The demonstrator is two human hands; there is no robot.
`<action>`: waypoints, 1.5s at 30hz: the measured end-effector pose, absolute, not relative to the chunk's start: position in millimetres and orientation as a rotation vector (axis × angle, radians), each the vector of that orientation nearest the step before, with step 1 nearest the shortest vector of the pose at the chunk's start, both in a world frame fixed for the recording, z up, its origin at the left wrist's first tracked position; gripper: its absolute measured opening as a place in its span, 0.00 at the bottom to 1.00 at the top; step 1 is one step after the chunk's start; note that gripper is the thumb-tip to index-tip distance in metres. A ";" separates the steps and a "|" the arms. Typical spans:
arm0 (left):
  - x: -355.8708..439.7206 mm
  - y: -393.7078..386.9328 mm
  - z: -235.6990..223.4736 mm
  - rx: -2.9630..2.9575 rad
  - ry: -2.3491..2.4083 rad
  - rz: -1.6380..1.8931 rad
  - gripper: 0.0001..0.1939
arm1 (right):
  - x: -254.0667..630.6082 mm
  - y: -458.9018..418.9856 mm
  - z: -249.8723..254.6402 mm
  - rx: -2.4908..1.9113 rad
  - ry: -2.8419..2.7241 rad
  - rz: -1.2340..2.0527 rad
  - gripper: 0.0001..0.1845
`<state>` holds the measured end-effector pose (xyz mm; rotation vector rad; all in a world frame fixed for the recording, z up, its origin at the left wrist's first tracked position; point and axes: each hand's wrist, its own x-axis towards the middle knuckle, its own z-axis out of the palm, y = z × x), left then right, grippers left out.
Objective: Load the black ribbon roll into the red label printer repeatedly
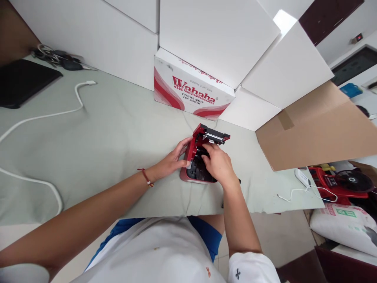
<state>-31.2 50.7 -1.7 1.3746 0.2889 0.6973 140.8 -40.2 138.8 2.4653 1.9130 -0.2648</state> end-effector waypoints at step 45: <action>-46.3 52.3 20.6 2.015 0.262 1.179 0.17 | 88.8 -154.5 42.2 2.565 2.766 0.611 0.36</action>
